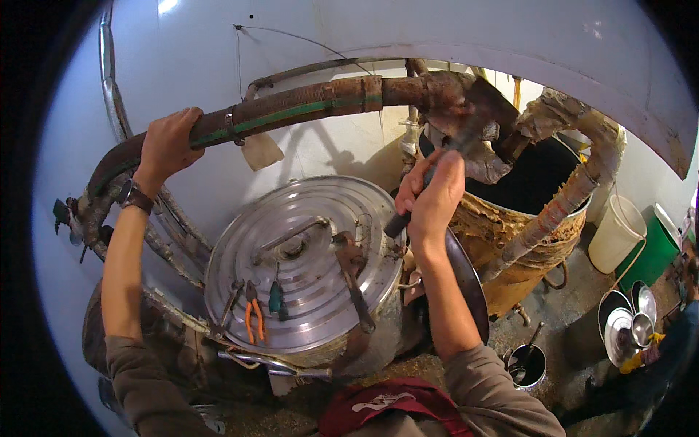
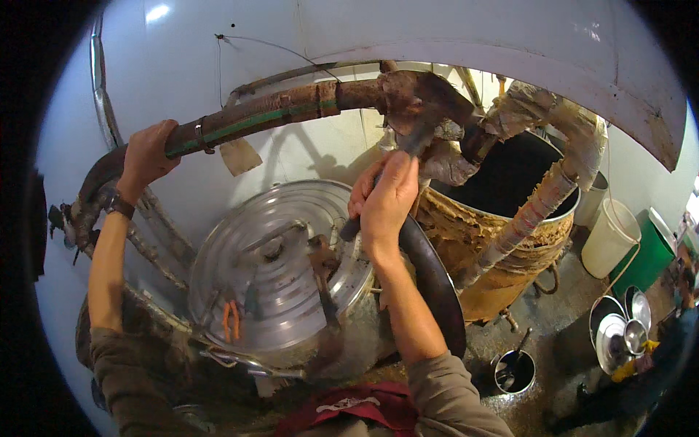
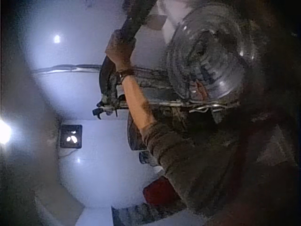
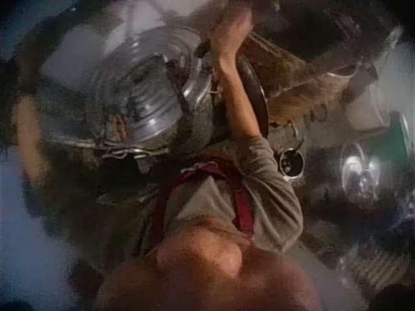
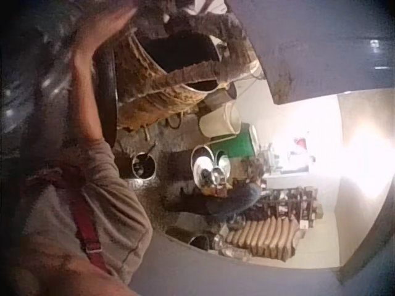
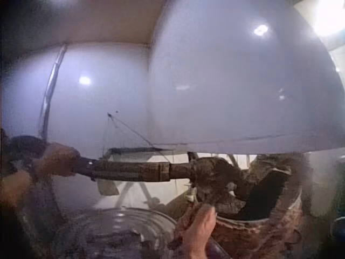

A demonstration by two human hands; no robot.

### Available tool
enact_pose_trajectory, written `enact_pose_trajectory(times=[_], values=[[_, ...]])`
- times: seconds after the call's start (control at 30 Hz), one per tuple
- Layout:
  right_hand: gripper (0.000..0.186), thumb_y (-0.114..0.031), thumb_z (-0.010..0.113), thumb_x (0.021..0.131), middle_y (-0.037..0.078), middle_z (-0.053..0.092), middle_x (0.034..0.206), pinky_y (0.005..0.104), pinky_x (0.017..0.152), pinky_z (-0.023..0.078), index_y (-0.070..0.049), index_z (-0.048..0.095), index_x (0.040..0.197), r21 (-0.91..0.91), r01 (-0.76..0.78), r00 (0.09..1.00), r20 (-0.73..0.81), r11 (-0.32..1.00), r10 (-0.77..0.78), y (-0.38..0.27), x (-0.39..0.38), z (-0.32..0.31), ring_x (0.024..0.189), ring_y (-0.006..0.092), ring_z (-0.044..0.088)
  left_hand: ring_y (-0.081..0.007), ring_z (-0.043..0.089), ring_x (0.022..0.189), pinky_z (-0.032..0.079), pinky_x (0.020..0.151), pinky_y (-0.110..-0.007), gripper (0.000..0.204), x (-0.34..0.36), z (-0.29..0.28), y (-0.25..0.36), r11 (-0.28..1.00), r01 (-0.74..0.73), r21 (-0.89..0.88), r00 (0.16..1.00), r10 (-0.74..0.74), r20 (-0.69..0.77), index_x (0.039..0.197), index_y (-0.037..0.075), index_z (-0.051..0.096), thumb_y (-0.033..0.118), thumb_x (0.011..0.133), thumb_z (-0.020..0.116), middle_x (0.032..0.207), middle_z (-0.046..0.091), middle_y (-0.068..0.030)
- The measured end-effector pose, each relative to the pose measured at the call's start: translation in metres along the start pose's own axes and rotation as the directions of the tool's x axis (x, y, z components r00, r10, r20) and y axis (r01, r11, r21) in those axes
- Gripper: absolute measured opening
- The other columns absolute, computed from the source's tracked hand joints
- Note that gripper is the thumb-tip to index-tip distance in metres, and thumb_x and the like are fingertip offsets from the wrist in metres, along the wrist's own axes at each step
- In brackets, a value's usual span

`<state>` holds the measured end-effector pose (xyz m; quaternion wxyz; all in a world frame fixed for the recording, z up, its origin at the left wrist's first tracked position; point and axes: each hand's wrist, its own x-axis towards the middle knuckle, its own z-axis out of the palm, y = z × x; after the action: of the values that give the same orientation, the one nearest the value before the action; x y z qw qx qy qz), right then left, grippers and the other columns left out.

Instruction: The person uses a hammer and pliers to repeatedly strike and adjust a pipe connected to a large metal tank. They reposition the tools and hands multiple times while working on the same pipe section.

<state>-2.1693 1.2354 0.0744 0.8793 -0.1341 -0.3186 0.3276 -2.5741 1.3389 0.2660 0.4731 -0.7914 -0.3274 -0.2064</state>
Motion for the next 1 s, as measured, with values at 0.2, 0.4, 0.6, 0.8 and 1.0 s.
enact_pose_trajectory(times=[0.2, 0.4, 0.6, 0.8, 1.0], values=[[0.041, -0.045, 0.044, 0.119, 0.002, 0.044, 0.065, 0.0316, 0.041, 0.036, -0.008, 0.050, 0.103, -0.416, -0.199, 0.909, 0.261, 0.888, 0.326, -0.010, -0.002, 0.000, 0.043, 0.0122, 0.041, -0.0370, 0.073, 0.092, 0.059, 0.077, -0.049, 0.048, -0.003, 0.005, -0.005, 1.000, -0.022, -0.002, 0.999, 0.022, -0.023, 0.116, 0.009, 0.064, 0.013, 0.072, 0.085, 0.096, 0.072, -0.0110], [0.042, -0.043, 0.041, 0.119, 0.003, 0.045, 0.062, 0.0323, 0.039, 0.035, -0.006, 0.049, 0.101, -0.517, 0.197, 0.965, 0.251, 0.833, -0.073, 0.001, 0.000, -0.001, 0.043, 0.0129, 0.041, -0.0382, 0.073, 0.095, 0.059, 0.082, -0.049, 0.055, -0.001, 0.005, -0.007, 1.000, 0.022, 0.017, 0.999, -0.022, 0.046, 0.122, 0.010, 0.064, 0.014, 0.072, 0.086, 0.102, 0.073, -0.0117], [0.036, -0.036, 0.051, 0.116, 0.006, 0.054, 0.066, 0.0330, 0.047, 0.041, -0.003, 0.053, 0.101, -0.550, 0.014, 0.951, 0.266, 0.835, 0.159, 0.014, -0.018, -0.006, 0.053, 0.0133, 0.050, -0.0378, 0.073, 0.093, 0.059, 0.079, -0.048, 0.049, -0.002, 0.003, -0.002, 1.000, -0.012, -0.020, 0.999, 0.012, -0.033, 0.117, 0.010, 0.064, 0.013, 0.072, 0.084, 0.099, 0.073, -0.0112], [0.041, -0.045, 0.043, 0.120, 0.004, 0.048, 0.063, 0.0309, 0.040, 0.038, -0.008, 0.048, 0.102, -0.213, 0.123, 0.987, 0.123, 0.969, -0.098, 0.014, -0.013, 0.000, 0.044, 0.0127, 0.045, -0.0400, 0.073, 0.095, 0.059, 0.080, -0.050, 0.056, 0.000, 0.002, -0.006, 1.000, 0.008, -0.010, 0.999, -0.008, 0.047, 0.122, 0.008, 0.064, 0.012, 0.071, 0.087, 0.104, 0.074, -0.0131], [0.034, -0.037, 0.046, 0.119, 0.002, 0.045, 0.062, 0.0312, 0.039, 0.036, -0.008, 0.049, 0.103, -0.320, -0.057, 0.974, 0.190, 0.946, 0.123, 0.006, -0.002, -0.013, 0.043, 0.0122, 0.043, -0.0366, 0.075, 0.095, 0.060, 0.081, -0.047, 0.049, 0.000, 0.002, -0.001, 0.999, 0.020, 0.030, 0.999, -0.021, 0.033, 0.119, 0.008, 0.066, 0.015, 0.075, 0.085, 0.104, 0.076, -0.0109]])
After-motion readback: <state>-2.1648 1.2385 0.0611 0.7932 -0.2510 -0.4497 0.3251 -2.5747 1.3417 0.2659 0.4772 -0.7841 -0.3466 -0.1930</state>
